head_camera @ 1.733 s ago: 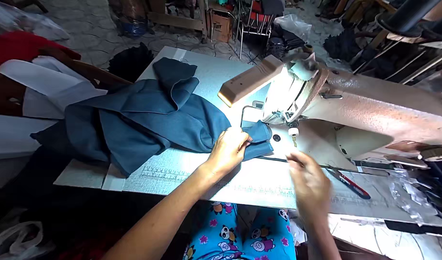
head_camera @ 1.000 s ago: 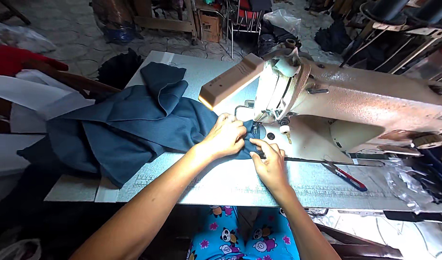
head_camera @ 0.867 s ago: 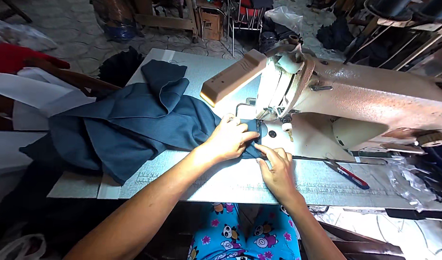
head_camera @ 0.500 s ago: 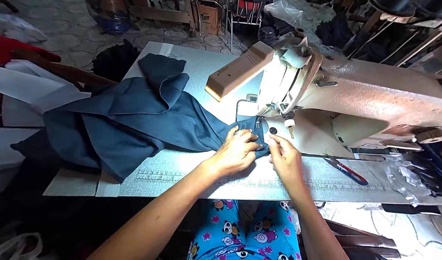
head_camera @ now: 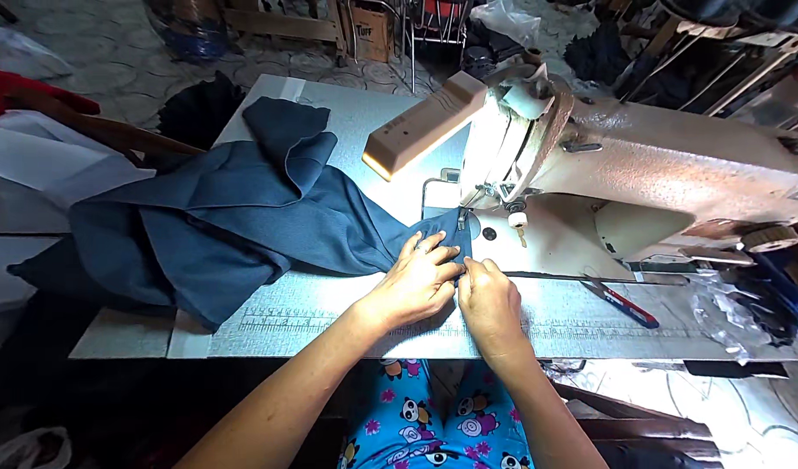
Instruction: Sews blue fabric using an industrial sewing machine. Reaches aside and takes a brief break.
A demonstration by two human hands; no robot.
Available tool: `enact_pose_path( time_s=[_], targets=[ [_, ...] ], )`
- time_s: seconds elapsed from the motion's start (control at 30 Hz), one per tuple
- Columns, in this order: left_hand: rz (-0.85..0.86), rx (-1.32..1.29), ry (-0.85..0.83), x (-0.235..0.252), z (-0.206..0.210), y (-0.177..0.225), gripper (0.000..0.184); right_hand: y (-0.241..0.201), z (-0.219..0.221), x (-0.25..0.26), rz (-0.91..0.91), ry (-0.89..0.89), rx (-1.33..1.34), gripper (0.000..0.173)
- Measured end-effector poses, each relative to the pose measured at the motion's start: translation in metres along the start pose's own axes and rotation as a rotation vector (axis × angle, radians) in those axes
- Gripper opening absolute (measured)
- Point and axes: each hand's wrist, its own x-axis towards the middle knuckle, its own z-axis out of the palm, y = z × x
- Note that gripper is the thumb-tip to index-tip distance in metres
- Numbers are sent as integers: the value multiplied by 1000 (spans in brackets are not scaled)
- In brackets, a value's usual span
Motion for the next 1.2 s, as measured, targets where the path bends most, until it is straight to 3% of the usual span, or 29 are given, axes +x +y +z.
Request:
enact_pose_path(
  time_s=[0.23, 0.47, 0.7, 0.77, 0.8, 0.9, 0.97, 1.03, 1.1, 1.17, 1.2],
  targets=[
    [-2, -32, 31, 0, 2, -7, 40, 1, -8, 7, 62, -149, 65, 27],
    [-36, -61, 55, 19, -2, -24, 37, 6, 2, 33, 51, -174, 121, 25],
    [-34, -187, 91, 37, -11, -36, 36, 14, 7, 46, 39, -106, 220, 25],
    [-34, -164, 225, 38, -19, -33, 34, 19, 13, 42, 17, -14, 278, 24],
    [-85, -106, 274, 38, -24, -31, 34, 21, 15, 40, 1, 31, 307, 24],
    [-293, 40, 214, 33, -26, -38, 30, 25, 14, 38, -8, 23, 384, 30],
    [-238, 26, 314, 24, -21, -38, 20, 27, 11, 41, -21, -38, 444, 39],
    [-146, -87, 453, 11, -23, -28, 20, 32, 6, 42, -41, -107, 536, 48],
    [-86, -146, 486, -7, -27, -14, 21, 38, 0, 40, -65, -188, 656, 51],
    [-86, -98, 392, -24, -27, -9, 20, 41, -1, 33, -119, -253, 762, 42],
    [-107, -76, 328, -29, -26, -8, 21, 41, 0, 28, -149, -255, 768, 28]
  ],
)
